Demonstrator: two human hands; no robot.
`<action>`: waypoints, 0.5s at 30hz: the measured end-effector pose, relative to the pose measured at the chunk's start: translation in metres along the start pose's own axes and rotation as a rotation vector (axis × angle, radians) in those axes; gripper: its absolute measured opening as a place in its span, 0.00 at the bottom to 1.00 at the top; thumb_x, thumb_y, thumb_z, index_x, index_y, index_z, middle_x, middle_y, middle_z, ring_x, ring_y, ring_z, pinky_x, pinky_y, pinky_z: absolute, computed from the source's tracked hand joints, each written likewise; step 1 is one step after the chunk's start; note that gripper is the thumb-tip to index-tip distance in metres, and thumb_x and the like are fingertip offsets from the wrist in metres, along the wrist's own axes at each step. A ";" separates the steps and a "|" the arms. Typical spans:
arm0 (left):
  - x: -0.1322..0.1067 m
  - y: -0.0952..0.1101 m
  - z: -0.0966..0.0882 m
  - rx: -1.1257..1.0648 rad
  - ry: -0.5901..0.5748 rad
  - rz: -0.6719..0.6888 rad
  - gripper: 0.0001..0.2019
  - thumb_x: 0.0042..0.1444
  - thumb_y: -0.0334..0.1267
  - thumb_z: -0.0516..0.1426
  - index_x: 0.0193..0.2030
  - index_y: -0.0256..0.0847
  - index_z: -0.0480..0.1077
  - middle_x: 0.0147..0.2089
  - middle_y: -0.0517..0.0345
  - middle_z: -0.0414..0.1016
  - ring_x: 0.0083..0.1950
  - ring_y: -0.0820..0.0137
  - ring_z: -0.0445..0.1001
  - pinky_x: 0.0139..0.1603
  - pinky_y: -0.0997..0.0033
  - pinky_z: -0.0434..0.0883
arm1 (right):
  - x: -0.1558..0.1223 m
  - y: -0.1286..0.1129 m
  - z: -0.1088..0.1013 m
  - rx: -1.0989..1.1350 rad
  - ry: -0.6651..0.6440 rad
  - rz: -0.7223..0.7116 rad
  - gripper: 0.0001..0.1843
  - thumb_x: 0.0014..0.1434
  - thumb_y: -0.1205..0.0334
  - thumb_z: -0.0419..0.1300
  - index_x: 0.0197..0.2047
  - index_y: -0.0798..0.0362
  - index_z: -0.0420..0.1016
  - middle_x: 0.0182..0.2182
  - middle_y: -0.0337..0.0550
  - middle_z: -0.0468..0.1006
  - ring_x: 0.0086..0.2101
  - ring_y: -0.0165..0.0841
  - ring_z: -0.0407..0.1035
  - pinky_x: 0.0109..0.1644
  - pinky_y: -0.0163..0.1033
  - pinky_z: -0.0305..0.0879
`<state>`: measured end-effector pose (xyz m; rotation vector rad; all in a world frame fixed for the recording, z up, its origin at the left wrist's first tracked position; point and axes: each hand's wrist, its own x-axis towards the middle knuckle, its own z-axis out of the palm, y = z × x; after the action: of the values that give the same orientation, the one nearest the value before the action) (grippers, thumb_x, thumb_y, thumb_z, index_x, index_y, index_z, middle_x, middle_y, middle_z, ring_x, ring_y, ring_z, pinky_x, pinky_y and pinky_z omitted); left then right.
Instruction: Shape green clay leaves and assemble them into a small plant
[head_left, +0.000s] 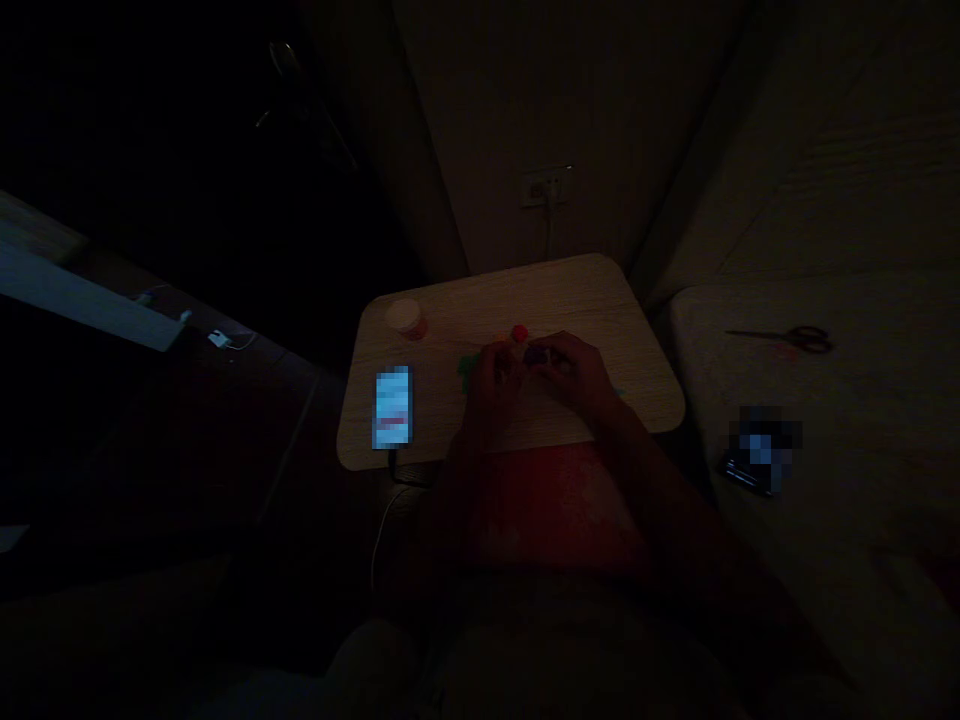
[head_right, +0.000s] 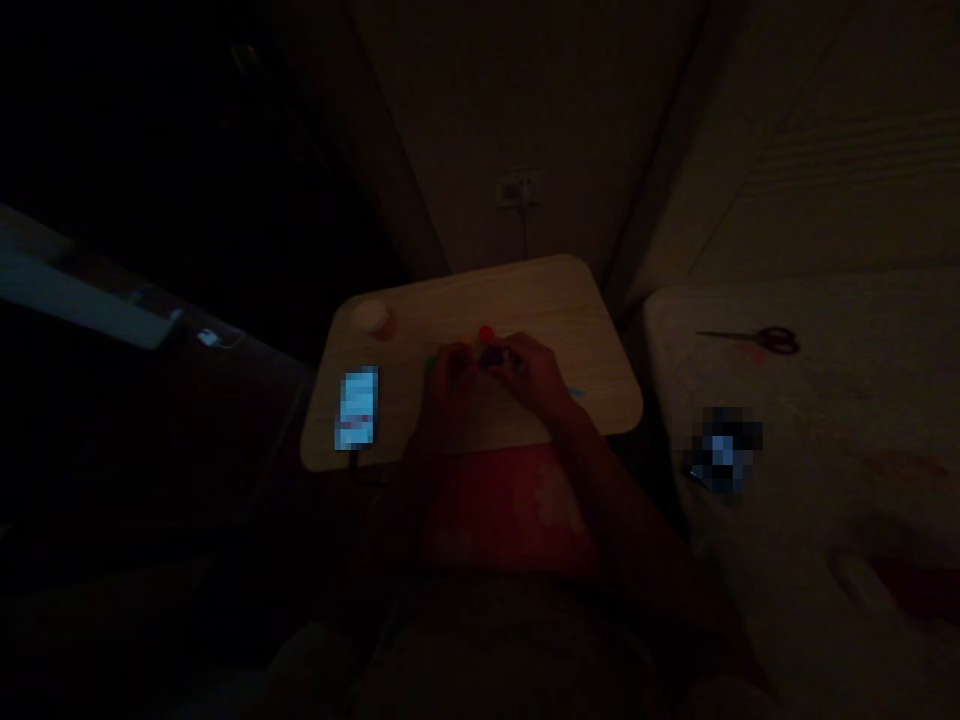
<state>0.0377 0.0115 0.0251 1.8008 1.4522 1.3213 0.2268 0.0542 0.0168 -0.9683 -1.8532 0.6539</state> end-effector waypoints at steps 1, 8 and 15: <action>0.002 0.000 0.005 -0.024 -0.091 -0.008 0.13 0.68 0.46 0.58 0.54 0.43 0.71 0.46 0.52 0.79 0.45 0.64 0.77 0.49 0.65 0.74 | -0.004 -0.004 0.000 0.007 -0.042 -0.028 0.17 0.66 0.49 0.63 0.52 0.48 0.82 0.43 0.48 0.84 0.39 0.40 0.76 0.46 0.46 0.73; 0.001 -0.002 0.007 -0.050 -0.307 -0.055 0.17 0.70 0.47 0.54 0.35 0.40 0.75 0.32 0.57 0.77 0.34 0.67 0.73 0.39 0.67 0.71 | -0.022 -0.012 0.002 -0.082 -0.018 -0.064 0.12 0.68 0.52 0.61 0.43 0.47 0.84 0.38 0.49 0.84 0.41 0.44 0.76 0.56 0.55 0.72; -0.005 -0.008 0.007 -0.142 -0.268 -0.107 0.23 0.68 0.54 0.55 0.26 0.42 0.67 0.26 0.61 0.68 0.31 0.70 0.66 0.34 0.68 0.66 | -0.027 -0.015 0.007 -0.069 -0.080 -0.043 0.19 0.69 0.44 0.59 0.36 0.48 0.83 0.34 0.49 0.81 0.38 0.43 0.74 0.47 0.49 0.72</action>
<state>0.0407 0.0109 0.0139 1.7078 1.2587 1.0562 0.2228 0.0230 0.0115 -0.9565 -1.9734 0.6140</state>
